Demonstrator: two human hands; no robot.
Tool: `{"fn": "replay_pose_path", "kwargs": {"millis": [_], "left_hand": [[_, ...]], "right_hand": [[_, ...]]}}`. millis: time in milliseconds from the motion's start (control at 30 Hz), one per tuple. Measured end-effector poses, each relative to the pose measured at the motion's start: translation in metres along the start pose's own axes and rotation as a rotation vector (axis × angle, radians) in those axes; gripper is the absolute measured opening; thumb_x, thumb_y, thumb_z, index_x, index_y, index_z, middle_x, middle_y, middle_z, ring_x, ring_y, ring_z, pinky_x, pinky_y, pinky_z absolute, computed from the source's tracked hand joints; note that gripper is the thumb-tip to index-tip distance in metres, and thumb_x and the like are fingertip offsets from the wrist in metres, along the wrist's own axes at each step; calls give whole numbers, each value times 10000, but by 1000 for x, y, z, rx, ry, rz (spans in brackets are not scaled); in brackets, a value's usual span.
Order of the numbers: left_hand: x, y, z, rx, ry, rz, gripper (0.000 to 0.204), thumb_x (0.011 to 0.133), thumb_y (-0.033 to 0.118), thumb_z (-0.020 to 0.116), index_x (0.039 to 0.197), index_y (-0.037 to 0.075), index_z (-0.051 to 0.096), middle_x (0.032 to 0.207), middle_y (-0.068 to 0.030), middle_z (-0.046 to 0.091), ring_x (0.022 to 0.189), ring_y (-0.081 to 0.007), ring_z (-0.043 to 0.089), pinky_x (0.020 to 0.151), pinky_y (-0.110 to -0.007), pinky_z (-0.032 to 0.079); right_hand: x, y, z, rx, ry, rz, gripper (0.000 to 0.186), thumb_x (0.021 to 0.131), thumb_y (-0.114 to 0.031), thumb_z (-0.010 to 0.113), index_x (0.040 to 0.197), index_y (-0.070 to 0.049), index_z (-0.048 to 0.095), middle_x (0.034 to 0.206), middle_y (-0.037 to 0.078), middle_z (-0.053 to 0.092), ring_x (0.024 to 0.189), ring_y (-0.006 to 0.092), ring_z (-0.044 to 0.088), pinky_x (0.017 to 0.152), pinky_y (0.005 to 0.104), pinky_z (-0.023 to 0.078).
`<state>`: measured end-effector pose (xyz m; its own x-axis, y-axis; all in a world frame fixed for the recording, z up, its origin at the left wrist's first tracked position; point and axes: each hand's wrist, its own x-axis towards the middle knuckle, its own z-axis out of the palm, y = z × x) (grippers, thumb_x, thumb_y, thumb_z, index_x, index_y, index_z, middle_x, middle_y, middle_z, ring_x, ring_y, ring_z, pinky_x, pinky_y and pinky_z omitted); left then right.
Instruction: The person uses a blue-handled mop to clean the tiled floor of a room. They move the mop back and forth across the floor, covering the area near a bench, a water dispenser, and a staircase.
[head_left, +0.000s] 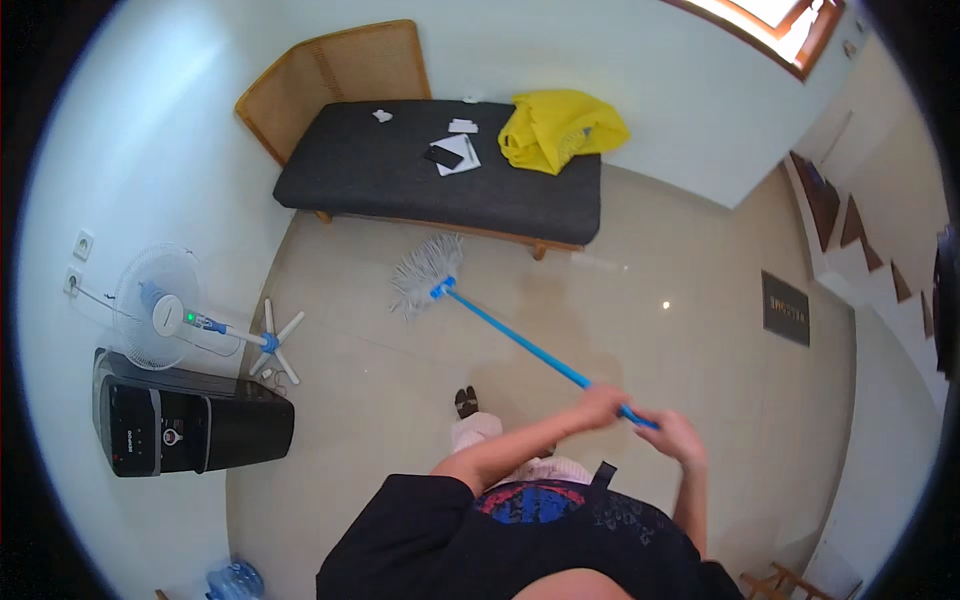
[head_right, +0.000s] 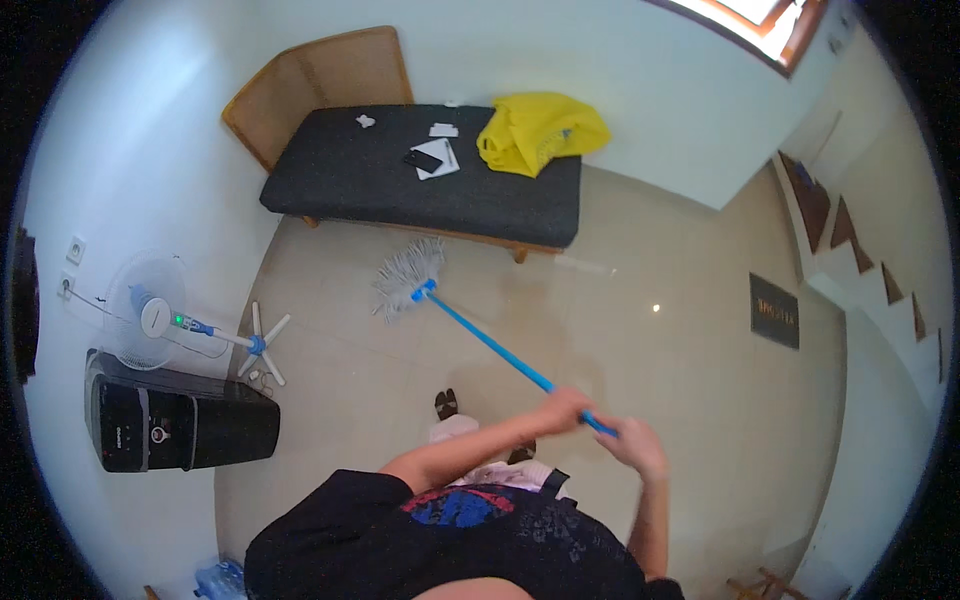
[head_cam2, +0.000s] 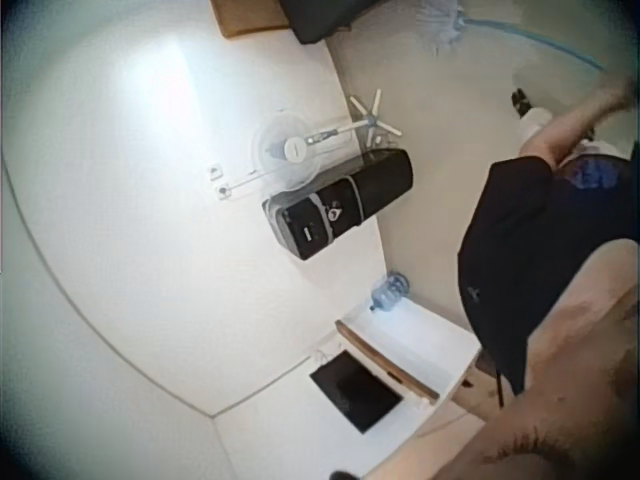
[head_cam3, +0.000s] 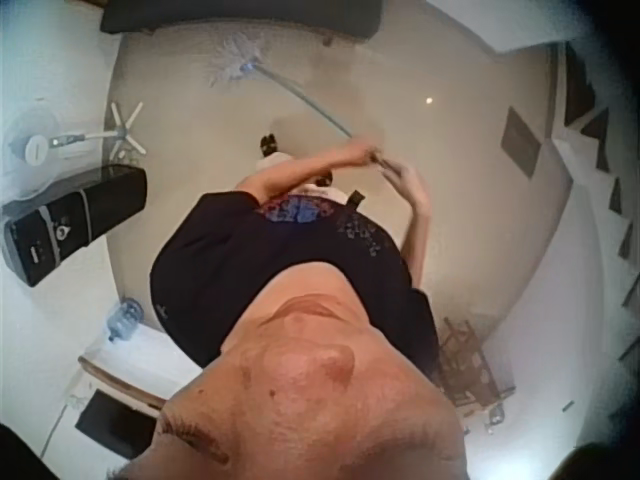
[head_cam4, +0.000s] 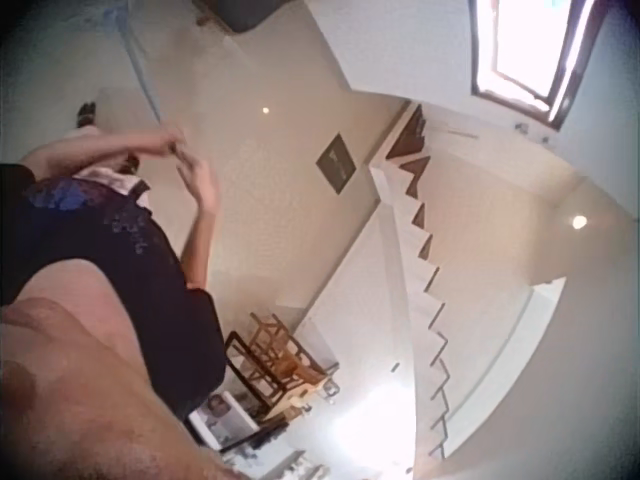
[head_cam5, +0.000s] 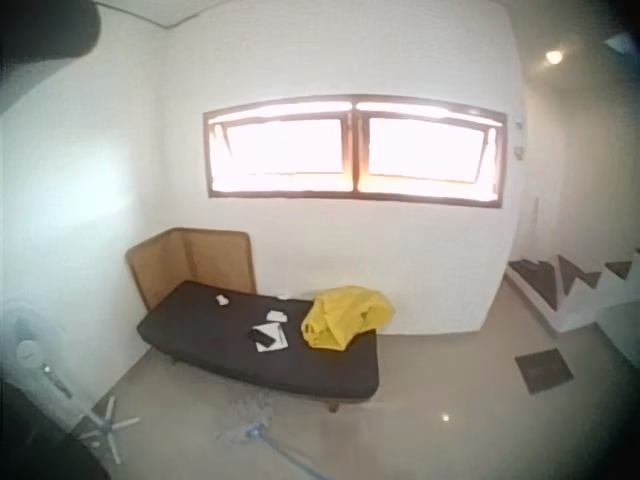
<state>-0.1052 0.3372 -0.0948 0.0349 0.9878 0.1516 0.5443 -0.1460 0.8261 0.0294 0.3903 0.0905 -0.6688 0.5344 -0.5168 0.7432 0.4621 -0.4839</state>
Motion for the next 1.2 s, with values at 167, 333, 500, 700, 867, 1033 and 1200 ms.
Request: {"fn": "replay_pose_path", "kwargs": {"millis": [167, 333, 500, 700, 867, 1033, 1200], "left_hand": [[24, 81, -64, -104, -392, 0, 126, 695, 225, 607, 750, 112, 609, 739, -140, 616, 732, -351, 597, 634, -461, 464], [24, 31, -137, 14, -268, -147, 125, 689, 238, 599, 720, 122, 634, 733, -135, 627, 741, -345, 612, 639, -463, 480], [-5, -116, -214, 219, 165, -272, 63, 628, 168, 604, 638, 111, 628, 711, -139, 616, 699, -336, 603, 610, -448, 471], [-100, -213, -343, 462, 610, -477, 101, 599, 115, 639, 591, 101, 539, 701, -122, 566, 784, -319, 531, 707, -441, 395], [-169, -248, -373, 552, 730, -521, 127, 653, 83, 615, 740, 71, 523, 824, -136, 546, 910, -330, 510, 943, -447, 359], [-170, -238, -329, 498, 777, -595, 109, 674, 48, 597, 761, 73, 535, 842, -129, 546, 977, -344, 484, 994, -466, 323], [-110, -204, -229, 375, 549, -661, 140, 655, 38, 612, 749, 141, 598, 902, -98, 576, 1062, -365, 463, 999, -583, 228]], "right_hand": [[-48, -25, -51, 199, 92, 252, 341, 683, -196, 712, 998, -77, 661, 741, 124, 653, 632, 110, 591, 621, 294, 468], [30, -93, -57, 93, 71, 193, 343, 670, -195, 714, 990, -84, 665, 741, 127, 654, 613, 120, 586, 625, 290, 470], [181, -173, -13, -94, 31, -202, 334, 669, -214, 695, 996, -152, 661, 777, 160, 629, 706, 304, 618, 653, 379, 482], [316, -318, 85, -248, -40, -491, 204, 778, -256, 539, 918, -156, 648, 809, 166, 627, 779, 359, 601, 684, 454, 474], [348, -369, 154, -323, -19, -613, 261, 783, -266, 564, 1031, -205, 617, 809, 139, 638, 769, 334, 615, 674, 446, 485], [297, -319, 133, -298, -11, -538, 311, 788, -297, 586, 1094, -248, 608, 796, 122, 642, 741, 320, 616, 661, 429, 489], [213, -207, 66, -210, 110, -368, 267, 768, -303, 606, 1030, -266, 644, 748, 101, 643, 722, 294, 624, 636, 418, 495]]}}
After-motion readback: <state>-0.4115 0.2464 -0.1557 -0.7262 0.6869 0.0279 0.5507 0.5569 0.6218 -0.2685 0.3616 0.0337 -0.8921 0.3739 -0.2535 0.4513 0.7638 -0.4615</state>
